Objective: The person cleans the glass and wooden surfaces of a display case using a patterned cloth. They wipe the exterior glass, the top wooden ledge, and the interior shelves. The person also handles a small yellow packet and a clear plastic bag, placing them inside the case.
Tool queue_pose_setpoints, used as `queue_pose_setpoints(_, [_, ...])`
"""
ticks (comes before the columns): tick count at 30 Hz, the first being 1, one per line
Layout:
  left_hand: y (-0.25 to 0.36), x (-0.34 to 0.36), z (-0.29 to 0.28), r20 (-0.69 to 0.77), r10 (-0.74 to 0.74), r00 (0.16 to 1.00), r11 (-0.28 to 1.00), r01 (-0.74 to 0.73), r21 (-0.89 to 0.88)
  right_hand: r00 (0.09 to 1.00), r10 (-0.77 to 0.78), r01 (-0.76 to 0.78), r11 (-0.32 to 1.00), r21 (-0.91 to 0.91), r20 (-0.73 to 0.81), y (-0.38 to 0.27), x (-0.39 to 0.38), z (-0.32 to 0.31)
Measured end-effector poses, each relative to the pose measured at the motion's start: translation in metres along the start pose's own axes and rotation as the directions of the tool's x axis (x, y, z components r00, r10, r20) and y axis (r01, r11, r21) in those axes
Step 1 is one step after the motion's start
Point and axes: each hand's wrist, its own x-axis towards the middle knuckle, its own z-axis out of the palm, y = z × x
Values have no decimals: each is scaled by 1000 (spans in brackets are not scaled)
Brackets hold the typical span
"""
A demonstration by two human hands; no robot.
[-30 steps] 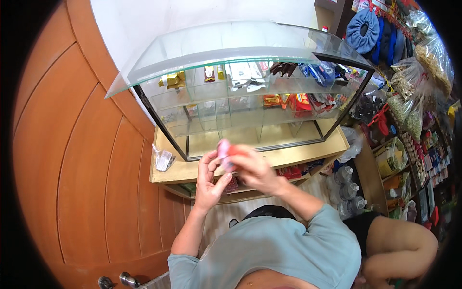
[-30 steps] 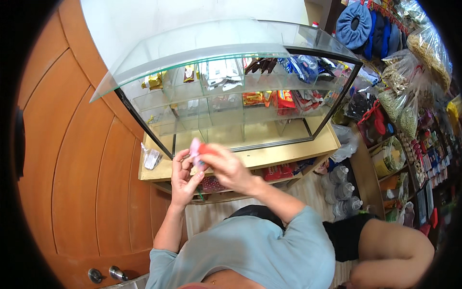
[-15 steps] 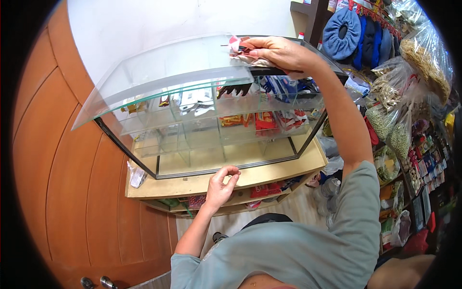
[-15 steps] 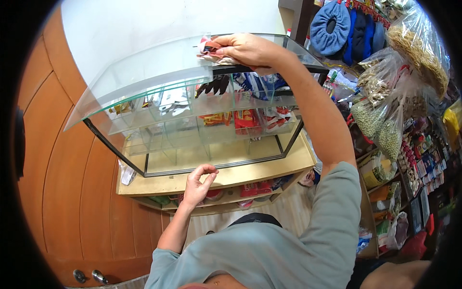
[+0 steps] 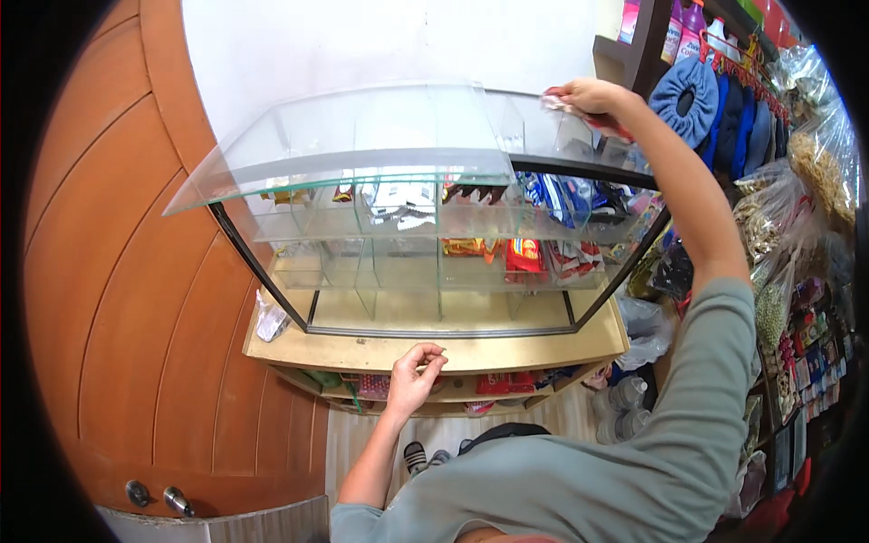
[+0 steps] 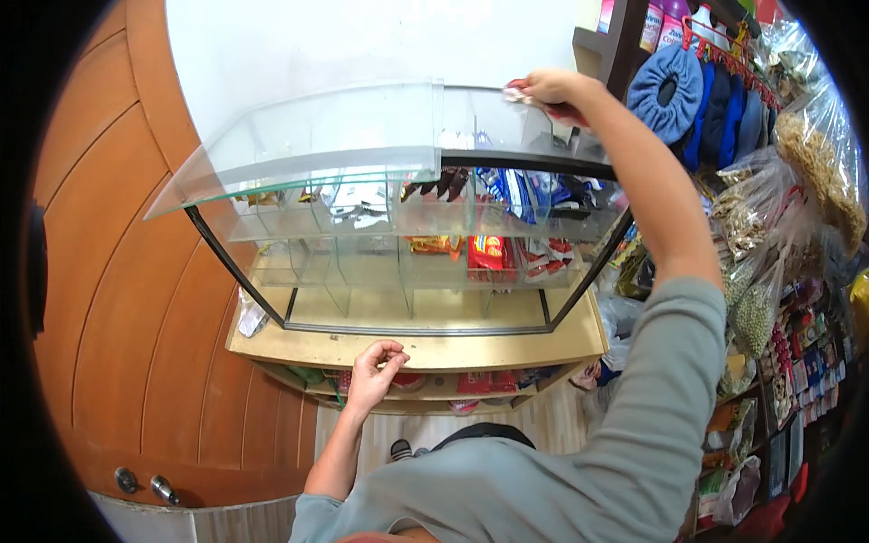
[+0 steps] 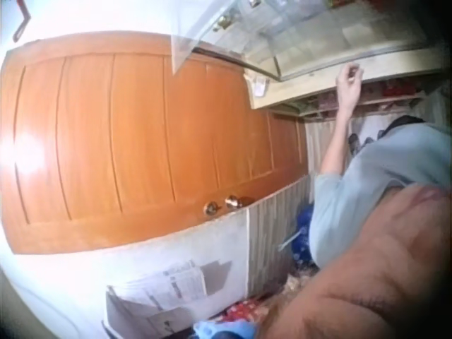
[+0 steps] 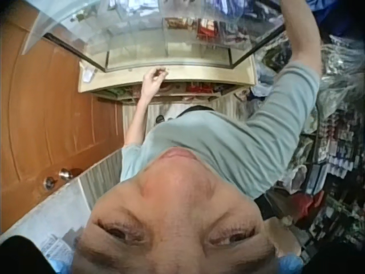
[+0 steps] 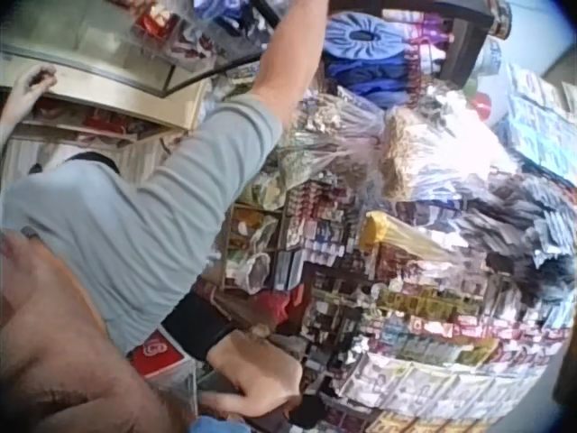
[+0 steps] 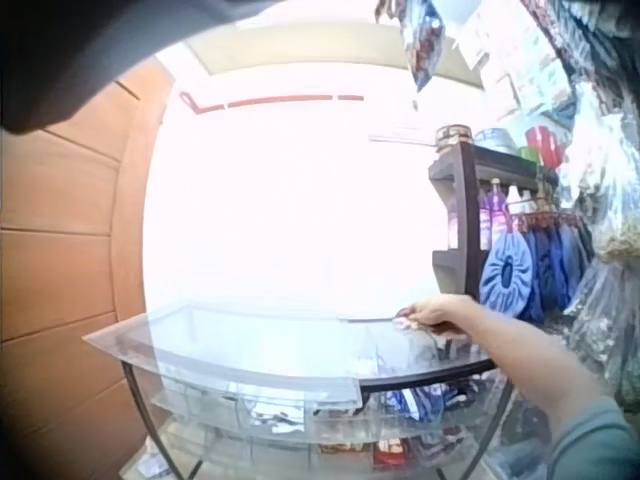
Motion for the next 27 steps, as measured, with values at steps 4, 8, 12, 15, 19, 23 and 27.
queue_pose_setpoints(4, [-4, 15, 13, 57, -14, 998, 998, 18, -62, 923, -356, 359, 933, -5, -146, -73, 18, 9])
queue_pose_setpoints(8, [8, 13, 5, 150, 67, 986, 990, -84, 112, 920, -380, 391, 911, 134, -101, -66, 8, 11])
queue_pose_setpoints(12, [8, 6, -23, 115, 29, 993, 983, -49, 176, 991, -121, 110, 978, -177, -53, 13, -29, -5])
queue_pose_setpoints(15, [-3, 9, -31, 56, 17, 998, 994, -22, 103, 983, 16, -34, 995, -93, -185, 43, -62, 1])
queue_pose_setpoints(19, [4, 13, -32, 130, 40, 991, 995, -52, 88, 966, 8, -3, 1000, 17, -257, 11, -88, 6])
queue_pose_setpoints(23, [5, 19, -24, 237, 38, 971, 994, -60, 88, 941, -215, 265, 948, 173, -262, -67, -111, 22])
queue_pose_setpoints(27, [12, 27, -12, 372, 36, 928, 990, -84, 113, 946, -209, 282, 907, 313, -248, -101, -153, 24])
